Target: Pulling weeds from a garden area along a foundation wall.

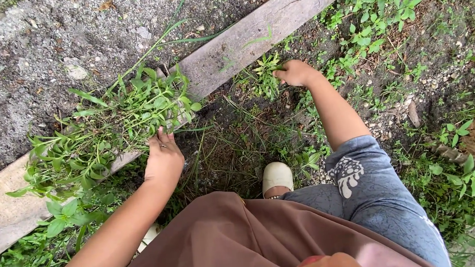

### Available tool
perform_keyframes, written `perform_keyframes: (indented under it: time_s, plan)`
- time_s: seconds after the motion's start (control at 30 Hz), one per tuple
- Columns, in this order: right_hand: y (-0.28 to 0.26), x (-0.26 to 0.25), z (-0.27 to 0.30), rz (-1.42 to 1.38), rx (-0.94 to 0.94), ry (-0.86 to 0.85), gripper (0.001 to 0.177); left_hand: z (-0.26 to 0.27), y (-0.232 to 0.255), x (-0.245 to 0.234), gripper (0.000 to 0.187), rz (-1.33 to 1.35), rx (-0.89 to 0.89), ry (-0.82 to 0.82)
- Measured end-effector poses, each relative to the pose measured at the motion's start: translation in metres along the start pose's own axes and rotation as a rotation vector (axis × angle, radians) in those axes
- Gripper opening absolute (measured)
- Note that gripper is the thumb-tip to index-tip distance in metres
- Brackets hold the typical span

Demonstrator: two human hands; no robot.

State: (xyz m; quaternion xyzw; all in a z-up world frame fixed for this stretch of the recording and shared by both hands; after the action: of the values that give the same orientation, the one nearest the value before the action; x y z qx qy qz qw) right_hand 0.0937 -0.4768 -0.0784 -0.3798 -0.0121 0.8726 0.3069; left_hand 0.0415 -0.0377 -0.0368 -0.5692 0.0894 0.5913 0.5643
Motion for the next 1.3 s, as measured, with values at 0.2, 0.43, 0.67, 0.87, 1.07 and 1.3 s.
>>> perform_keyframes:
  time_s: [0.2, 0.43, 0.67, 0.87, 1.07, 1.3]
  plan:
    - [0.012, 0.004, -0.010, 0.023, -0.063, -0.015, 0.050, -0.001, -0.001, -0.001, 0.050, 0.012, 0.014, -0.020]
    - [-0.001, 0.003, -0.008, 0.091, -0.031, -0.084, 0.049, 0.001, -0.001, 0.002, 0.050, 0.023, 0.023, -0.025]
    - [-0.001, -0.017, 0.014, -0.044, -0.110, -0.279, 0.036, 0.003, -0.003, 0.000, 0.048, 0.040, -0.010, 0.044]
    - [0.021, -0.071, 0.001, 0.136, 0.023, 0.340, 0.035, 0.001, -0.001, 0.000, 0.050, 0.037, 0.002, 0.031]
    - [0.014, -0.059, -0.029, 0.012, 0.084, 0.451, 0.043, 0.001, -0.002, 0.000, 0.050, 0.042, 0.007, 0.019]
    - [0.000, -0.052, -0.030, 0.216, 0.133, 0.370, 0.051, 0.001, -0.002, 0.000, 0.051, 0.041, -0.014, 0.016]
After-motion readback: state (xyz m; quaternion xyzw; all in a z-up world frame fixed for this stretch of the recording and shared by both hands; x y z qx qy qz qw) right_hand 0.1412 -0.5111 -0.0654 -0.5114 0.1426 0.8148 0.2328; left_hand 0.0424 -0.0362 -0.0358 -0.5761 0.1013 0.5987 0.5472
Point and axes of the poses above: each hand's wrist, its own z-axis away from the middle knuckle, its own x-axis out of the palm, y = z × x, the point moved 7 cm from there along -z, towards the middle knuckle, and after that the axes turned 1 degree about y, right-handed, at the moved point
